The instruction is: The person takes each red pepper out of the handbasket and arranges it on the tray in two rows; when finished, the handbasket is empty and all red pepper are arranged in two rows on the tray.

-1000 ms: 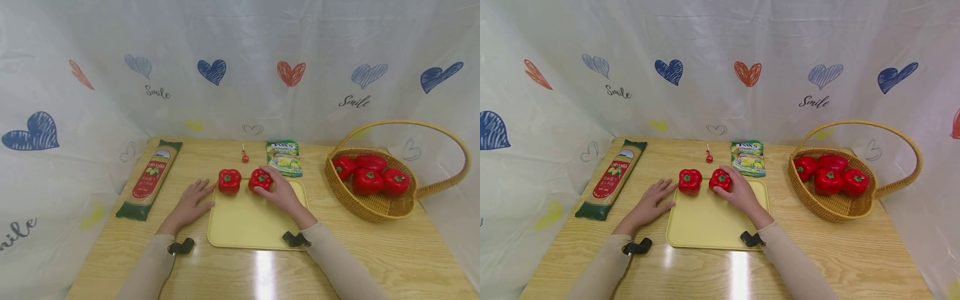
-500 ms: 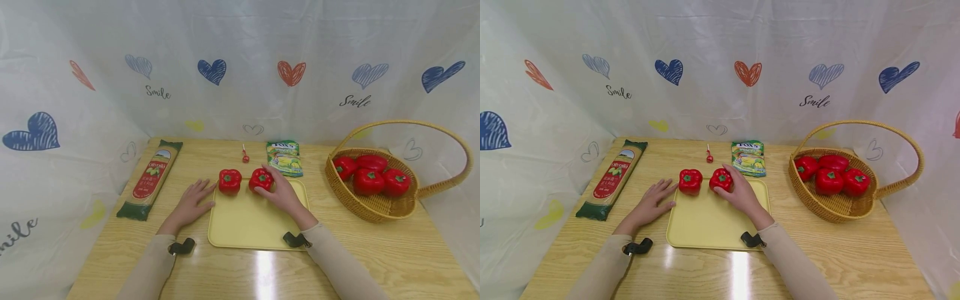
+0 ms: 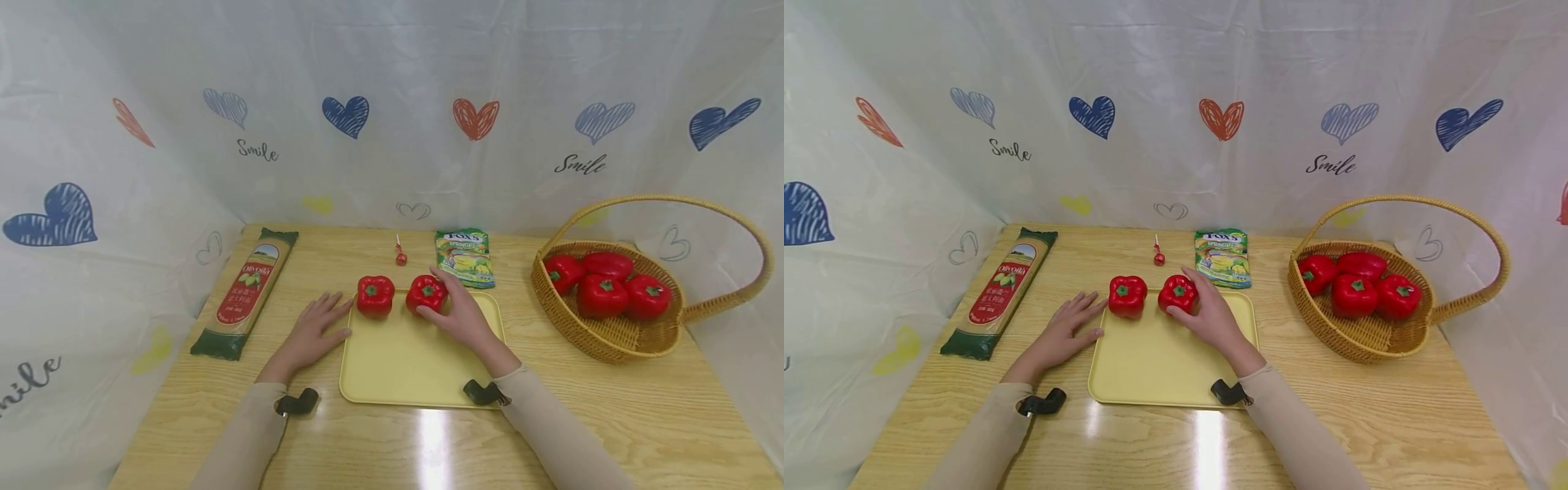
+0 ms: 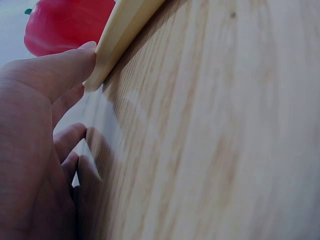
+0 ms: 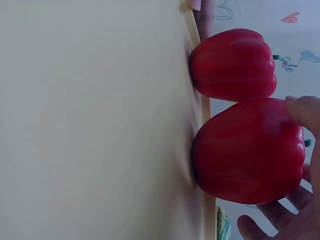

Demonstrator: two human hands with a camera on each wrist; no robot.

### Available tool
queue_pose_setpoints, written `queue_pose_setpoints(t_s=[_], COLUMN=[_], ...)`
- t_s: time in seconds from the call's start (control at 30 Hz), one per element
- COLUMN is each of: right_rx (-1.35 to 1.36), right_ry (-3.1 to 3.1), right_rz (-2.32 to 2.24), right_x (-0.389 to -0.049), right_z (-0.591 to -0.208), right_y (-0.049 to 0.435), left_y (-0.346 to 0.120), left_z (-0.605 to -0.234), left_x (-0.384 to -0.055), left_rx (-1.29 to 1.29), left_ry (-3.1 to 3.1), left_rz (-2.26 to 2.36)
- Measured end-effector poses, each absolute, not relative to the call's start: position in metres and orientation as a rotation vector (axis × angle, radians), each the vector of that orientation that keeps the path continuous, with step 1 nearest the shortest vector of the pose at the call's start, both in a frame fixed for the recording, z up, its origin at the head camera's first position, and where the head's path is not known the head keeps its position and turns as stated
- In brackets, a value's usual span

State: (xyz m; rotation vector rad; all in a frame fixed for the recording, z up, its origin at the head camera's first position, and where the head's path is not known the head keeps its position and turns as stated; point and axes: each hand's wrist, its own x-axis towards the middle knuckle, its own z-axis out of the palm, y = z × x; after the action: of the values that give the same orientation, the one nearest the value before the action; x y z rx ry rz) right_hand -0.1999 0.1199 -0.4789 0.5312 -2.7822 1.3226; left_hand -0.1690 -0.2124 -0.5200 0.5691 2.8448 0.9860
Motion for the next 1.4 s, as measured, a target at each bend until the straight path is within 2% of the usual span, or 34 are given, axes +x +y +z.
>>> queue_pose_setpoints(t_s=[1.4], right_rx=[0.546], right_ry=[-2.715], right_rz=[1.324], right_x=[-0.186], right_z=[-0.484], right_y=[0.154], left_y=[-0.212], left_z=[-0.518], left_x=[-0.168], left_rx=[0.566], left_ry=[2.839], left_rz=[1.006])
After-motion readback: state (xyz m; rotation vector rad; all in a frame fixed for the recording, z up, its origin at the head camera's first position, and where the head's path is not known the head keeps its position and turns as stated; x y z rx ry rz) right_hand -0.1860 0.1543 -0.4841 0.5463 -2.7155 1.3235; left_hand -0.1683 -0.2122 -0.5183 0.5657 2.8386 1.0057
